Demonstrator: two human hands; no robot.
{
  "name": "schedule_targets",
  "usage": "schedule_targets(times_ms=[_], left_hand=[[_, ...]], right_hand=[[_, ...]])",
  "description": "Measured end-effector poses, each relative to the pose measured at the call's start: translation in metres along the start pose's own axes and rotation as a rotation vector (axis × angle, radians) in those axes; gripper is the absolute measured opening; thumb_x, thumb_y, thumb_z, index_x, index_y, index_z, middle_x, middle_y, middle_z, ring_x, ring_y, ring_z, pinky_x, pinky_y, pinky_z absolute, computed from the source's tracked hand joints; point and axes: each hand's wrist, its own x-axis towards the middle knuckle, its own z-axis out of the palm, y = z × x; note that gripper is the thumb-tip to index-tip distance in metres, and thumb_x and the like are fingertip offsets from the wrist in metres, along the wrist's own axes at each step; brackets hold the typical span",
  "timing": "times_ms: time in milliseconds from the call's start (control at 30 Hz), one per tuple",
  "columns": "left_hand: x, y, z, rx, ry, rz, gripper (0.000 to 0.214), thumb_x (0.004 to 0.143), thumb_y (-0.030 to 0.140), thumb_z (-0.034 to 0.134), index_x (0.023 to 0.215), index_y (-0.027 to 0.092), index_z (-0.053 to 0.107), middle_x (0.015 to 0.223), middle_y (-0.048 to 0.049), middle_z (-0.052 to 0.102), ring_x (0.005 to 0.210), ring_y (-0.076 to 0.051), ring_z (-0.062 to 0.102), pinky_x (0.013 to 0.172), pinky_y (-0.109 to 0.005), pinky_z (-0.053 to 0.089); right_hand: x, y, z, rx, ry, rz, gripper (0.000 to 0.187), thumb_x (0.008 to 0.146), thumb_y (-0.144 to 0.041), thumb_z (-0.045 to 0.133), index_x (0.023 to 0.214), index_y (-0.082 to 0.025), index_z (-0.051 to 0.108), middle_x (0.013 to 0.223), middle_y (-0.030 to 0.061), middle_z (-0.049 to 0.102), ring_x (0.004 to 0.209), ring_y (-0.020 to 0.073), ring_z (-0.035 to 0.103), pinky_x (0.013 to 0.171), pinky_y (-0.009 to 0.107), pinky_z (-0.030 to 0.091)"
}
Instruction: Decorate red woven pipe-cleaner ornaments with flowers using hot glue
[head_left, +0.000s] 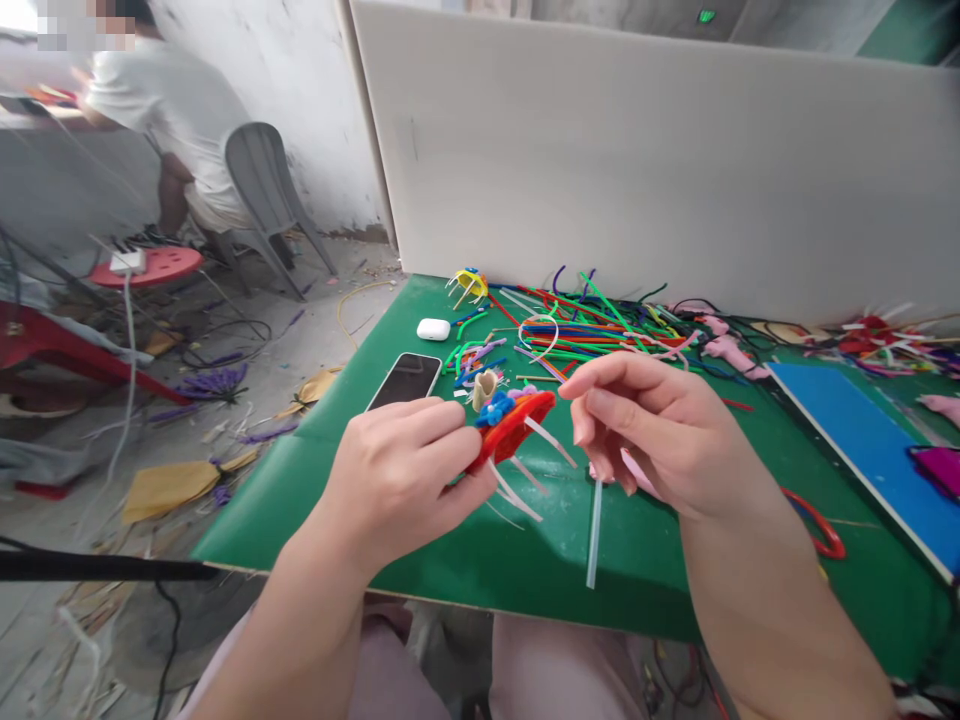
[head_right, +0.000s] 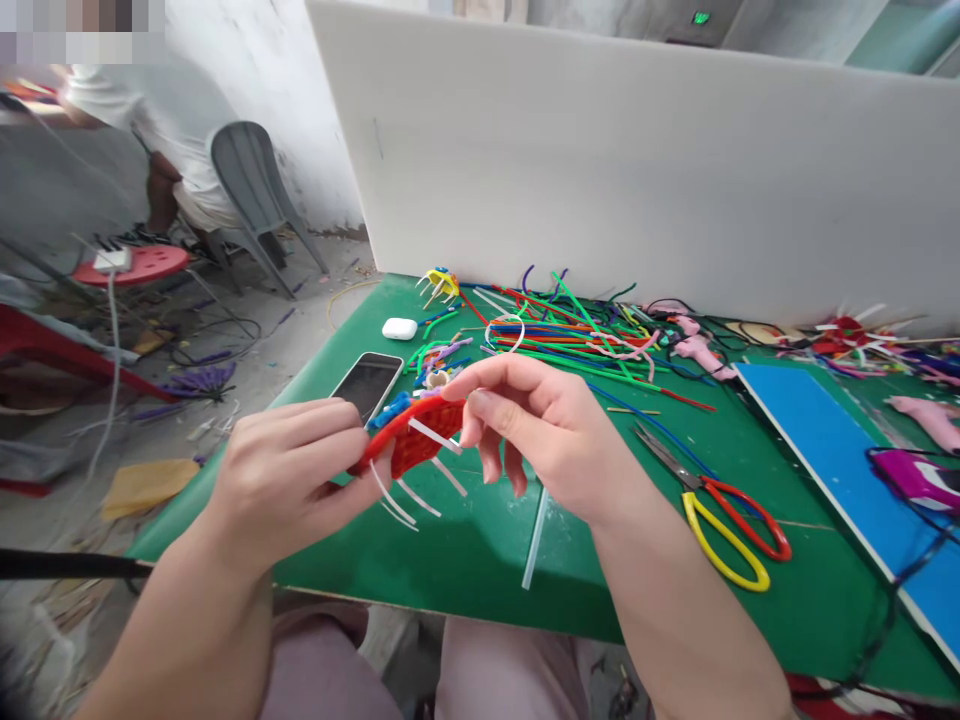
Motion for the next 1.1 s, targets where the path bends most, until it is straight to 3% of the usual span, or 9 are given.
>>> schedule_targets(times_ms=[233, 433, 667, 1100], left_hand=[[-0.0001, -0.0020, -0.0005, 0.010, 0.016, -0.010, 0.030, 0.073, 0.014, 0.054, 0.048, 0.017, 0.038, 0.050, 0.0043, 0.032, 0.047, -0.008, 0.028, 0.044, -0.025, 0.021], [-0.0001, -0.0019, -0.0013, 0.001, 0.010, -0.015, 0.029, 0.074, 0.014, 0.053, 0.049, 0.017, 0.039, 0.050, 0.0042, 0.033, 0.047, -0.008, 0.028, 0.044, -0.025, 0.022], [-0.0010, -0.0029, -0.0008, -0.016, 0.004, -0.022, 0.029, 0.074, 0.014, 0.054, 0.049, 0.017, 0.039, 0.051, 0.0037, 0.035, 0.048, -0.008, 0.029, 0.046, -0.023, 0.025], [-0.0011, -0.0046, -0.0030, -0.032, 0.014, -0.051, 0.030, 0.072, 0.013, 0.055, 0.049, 0.017, 0.036, 0.052, 0.0043, 0.030, 0.049, -0.008, 0.025, 0.046, -0.024, 0.024]], right_hand=[[-0.0004, 0.0004, -0.0008, 0.059, -0.055, -0.053, 0.007, 0.084, -0.018, 0.053, 0.086, -0.022, 0.058, 0.073, -0.0035, 0.061, 0.045, 0.0051, 0.054, 0.034, 0.014, 0.040], [-0.0006, 0.0006, -0.0016, 0.069, -0.016, -0.063, 0.020, 0.079, -0.007, 0.051, 0.076, -0.019, 0.067, 0.071, -0.0007, 0.063, 0.058, 0.0076, 0.059, 0.042, 0.015, 0.046], [-0.0006, 0.0002, -0.0013, 0.111, 0.016, -0.051, 0.014, 0.078, -0.012, 0.059, 0.079, -0.021, 0.070, 0.072, 0.0007, 0.068, 0.064, 0.0108, 0.064, 0.057, 0.021, 0.055], [0.0016, 0.0007, 0.0002, 0.117, -0.028, 0.004, 0.005, 0.077, -0.018, 0.065, 0.076, -0.021, 0.069, 0.068, -0.0014, 0.067, 0.060, 0.0081, 0.064, 0.054, 0.017, 0.054]])
